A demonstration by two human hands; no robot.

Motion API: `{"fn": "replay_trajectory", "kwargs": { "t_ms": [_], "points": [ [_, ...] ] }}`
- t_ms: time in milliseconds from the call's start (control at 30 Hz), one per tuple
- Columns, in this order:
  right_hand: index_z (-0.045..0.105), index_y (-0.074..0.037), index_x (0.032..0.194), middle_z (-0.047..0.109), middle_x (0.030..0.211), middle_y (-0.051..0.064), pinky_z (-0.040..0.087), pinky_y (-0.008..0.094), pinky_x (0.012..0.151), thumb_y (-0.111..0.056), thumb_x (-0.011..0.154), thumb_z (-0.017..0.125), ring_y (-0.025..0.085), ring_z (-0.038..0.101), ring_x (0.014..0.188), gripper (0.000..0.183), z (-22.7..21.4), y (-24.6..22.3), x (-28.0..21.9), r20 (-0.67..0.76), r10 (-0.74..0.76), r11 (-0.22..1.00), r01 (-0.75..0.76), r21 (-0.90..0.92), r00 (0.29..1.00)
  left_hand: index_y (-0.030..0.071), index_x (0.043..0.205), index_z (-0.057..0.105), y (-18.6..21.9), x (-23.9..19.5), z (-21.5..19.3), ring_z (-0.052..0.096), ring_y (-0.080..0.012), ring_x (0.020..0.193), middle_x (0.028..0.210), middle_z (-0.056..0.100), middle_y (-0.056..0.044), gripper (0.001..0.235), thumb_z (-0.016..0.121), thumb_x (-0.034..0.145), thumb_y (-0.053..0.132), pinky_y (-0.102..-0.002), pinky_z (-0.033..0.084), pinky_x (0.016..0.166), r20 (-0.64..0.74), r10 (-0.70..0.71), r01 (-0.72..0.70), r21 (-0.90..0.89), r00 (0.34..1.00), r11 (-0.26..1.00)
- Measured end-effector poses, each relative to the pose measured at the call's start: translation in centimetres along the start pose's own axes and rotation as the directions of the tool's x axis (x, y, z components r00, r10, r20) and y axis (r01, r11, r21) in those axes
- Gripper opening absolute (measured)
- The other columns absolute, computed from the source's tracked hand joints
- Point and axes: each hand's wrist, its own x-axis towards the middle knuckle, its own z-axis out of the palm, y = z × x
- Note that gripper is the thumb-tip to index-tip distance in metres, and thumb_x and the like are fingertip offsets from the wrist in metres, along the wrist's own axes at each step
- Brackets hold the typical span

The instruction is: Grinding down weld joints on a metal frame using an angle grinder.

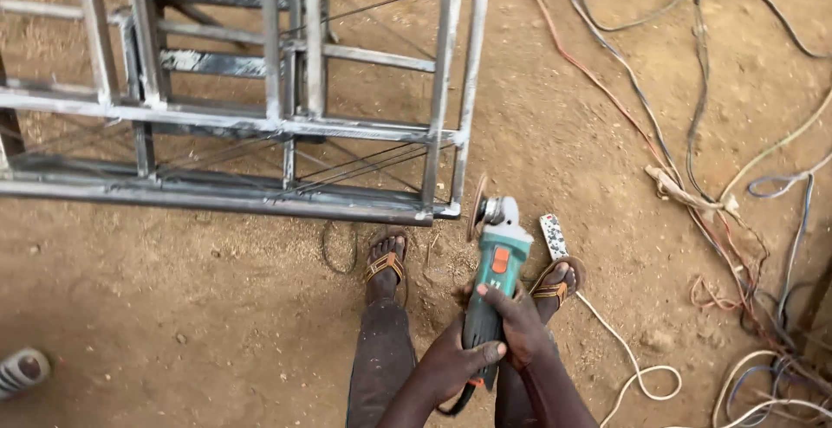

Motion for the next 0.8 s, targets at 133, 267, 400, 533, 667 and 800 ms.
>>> {"fn": "replay_trajectory", "kwargs": {
  "t_ms": [133,267,400,533,667,800],
  "points": [
    [0.062,-0.001,0.107,0.074,0.084,0.02,0.063,0.044,0.063,-0.016,0.082,0.074,0.031,0.072,0.068,0.032,0.9,-0.6,1.8,-0.069,-0.031,0.999,0.029,-0.026,0.997,0.011,0.133,0.056,-1.0,1.7,-0.5,0.068,-0.0155,0.082,0.102,0.068,-0.008,0.057,0.079,0.083,0.028,-0.031,0.055,0.069,0.027,0.044,-0.037,-0.237,0.999,0.971],
    [0.062,0.001,0.104,0.07,0.085,0.017,0.06,0.041,0.061,-0.016,0.083,0.073,0.028,0.069,0.068,0.029,1.6,-1.3,0.9,-0.044,-0.022,1.0,0.023,0.021,0.999,0.006,0.126,0.056,-0.4,1.3,0.0,0.071,-0.0233,0.068,0.091,0.07,-0.015,0.045,0.076,0.086,0.006,-0.034,0.054,0.056,0.106,0.058,-0.01,-0.406,0.993,0.914],
    [0.054,0.0,0.111,0.07,0.089,0.018,0.063,0.044,0.063,-0.019,0.087,0.072,0.03,0.071,0.069,0.036,1.5,-1.2,0.0,0.031,-0.006,1.0,0.006,0.014,0.999,0.01,0.135,0.056,-0.5,0.5,-0.2,0.073,-0.0221,0.069,0.098,0.074,-0.015,0.057,0.08,0.083,0.014,-0.034,0.058,0.057,0.101,-0.006,0.04,-0.34,0.995,0.939],
    [0.053,-0.001,0.107,0.067,0.082,0.018,0.063,0.046,0.059,-0.016,0.089,0.071,0.031,0.069,0.064,0.029,1.5,-1.1,-0.4,0.0,0.064,0.994,-0.064,0.094,0.998,0.007,0.136,0.055,-0.7,0.2,0.6,0.072,-0.0222,0.065,0.095,0.072,-0.015,0.06,0.079,0.081,0.009,-0.033,0.058,0.054,0.061,-0.059,0.076,-0.328,0.996,0.942],
    [0.054,0.0,0.104,0.068,0.084,0.018,0.062,0.043,0.06,-0.017,0.088,0.073,0.029,0.068,0.066,0.03,0.3,-1.3,-0.8,0.015,0.062,0.986,-0.064,0.155,0.998,0.005,0.136,0.055,-0.8,0.8,2.3,0.071,-0.0271,0.067,0.095,0.069,-0.017,0.061,0.077,0.079,0.007,-0.035,0.061,0.057,0.056,-0.078,0.093,-0.388,0.995,0.917],
    [0.051,-0.001,0.111,0.067,0.082,0.022,0.062,0.045,0.058,-0.011,0.085,0.074,0.031,0.068,0.064,0.036,-2.4,-2.3,-0.5,-0.084,0.109,0.985,-0.097,0.143,0.99,0.004,0.13,0.059,0.6,1.1,5.1,0.071,-0.0249,0.062,0.092,0.068,-0.016,0.052,0.074,0.08,0.007,-0.034,0.056,0.053,0.011,-0.113,0.111,-0.326,0.993,0.939]
  ]
}}
